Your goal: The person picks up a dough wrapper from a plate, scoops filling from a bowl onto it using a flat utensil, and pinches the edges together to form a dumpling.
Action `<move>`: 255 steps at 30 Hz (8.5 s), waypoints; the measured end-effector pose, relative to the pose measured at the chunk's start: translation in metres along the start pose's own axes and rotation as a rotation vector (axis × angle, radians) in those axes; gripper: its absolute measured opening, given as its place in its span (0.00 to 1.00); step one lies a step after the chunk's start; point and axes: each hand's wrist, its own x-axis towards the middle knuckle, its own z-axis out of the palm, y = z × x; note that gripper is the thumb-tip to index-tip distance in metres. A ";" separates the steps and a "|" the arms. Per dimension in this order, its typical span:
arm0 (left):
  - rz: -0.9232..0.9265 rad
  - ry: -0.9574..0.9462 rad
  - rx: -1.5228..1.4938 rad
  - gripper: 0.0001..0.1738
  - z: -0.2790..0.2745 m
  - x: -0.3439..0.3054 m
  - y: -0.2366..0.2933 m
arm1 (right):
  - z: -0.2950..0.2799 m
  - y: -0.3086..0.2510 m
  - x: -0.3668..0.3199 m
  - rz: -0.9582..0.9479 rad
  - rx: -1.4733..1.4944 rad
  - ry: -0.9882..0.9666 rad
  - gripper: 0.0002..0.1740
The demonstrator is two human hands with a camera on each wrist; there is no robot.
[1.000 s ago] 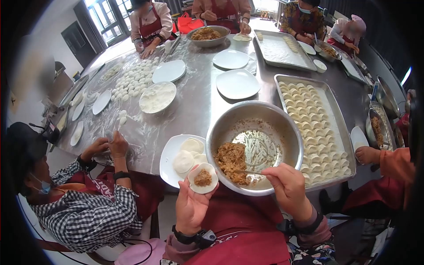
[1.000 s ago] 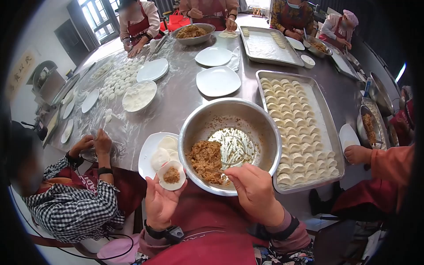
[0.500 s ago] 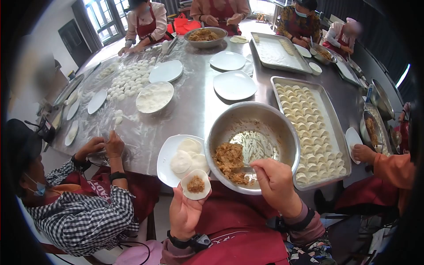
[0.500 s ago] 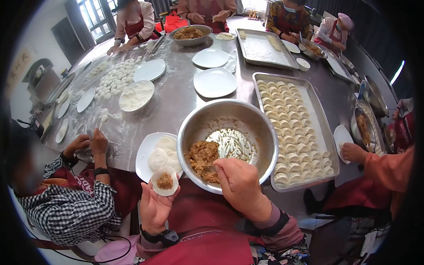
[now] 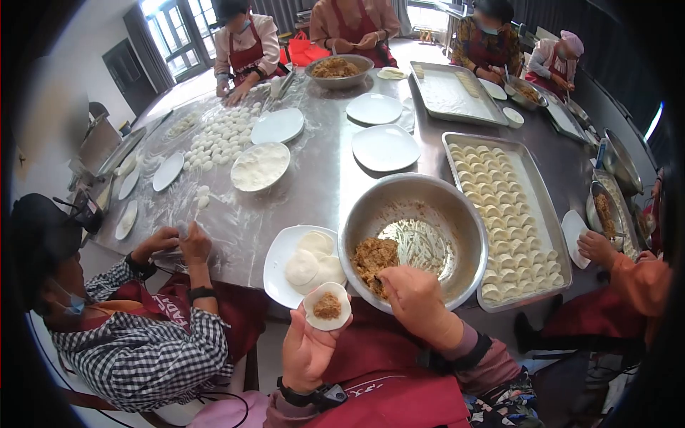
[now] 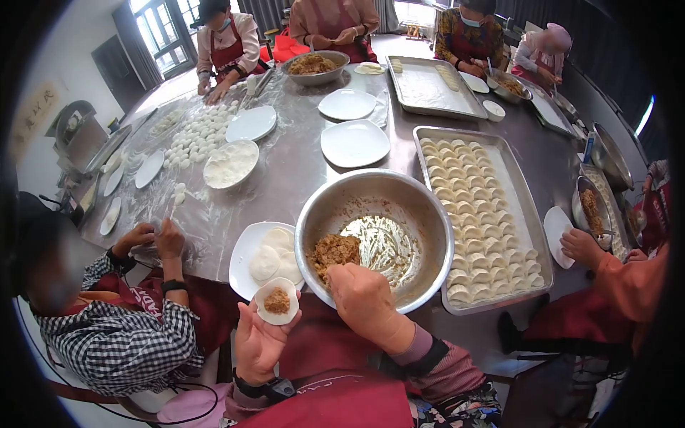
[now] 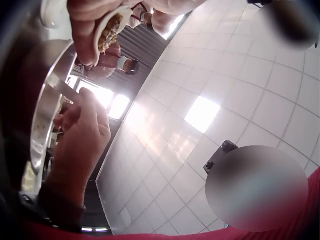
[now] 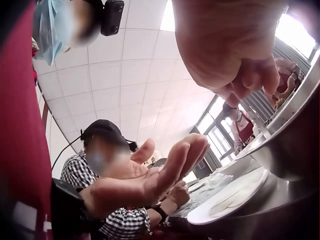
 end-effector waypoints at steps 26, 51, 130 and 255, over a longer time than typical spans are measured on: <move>0.094 0.030 -0.116 0.39 0.012 -0.012 0.006 | -0.014 0.033 -0.109 1.079 1.396 -0.066 0.18; -0.013 0.010 -0.123 0.34 0.004 -0.013 -0.008 | -0.039 0.092 -0.065 0.908 0.935 0.446 0.27; 0.090 -0.211 0.273 0.25 0.061 -0.011 -0.057 | -0.044 -0.011 -0.072 0.296 0.513 0.196 0.09; -0.078 -0.140 0.346 0.22 0.043 -0.015 -0.065 | -0.026 -0.018 -0.074 0.166 0.372 0.168 0.10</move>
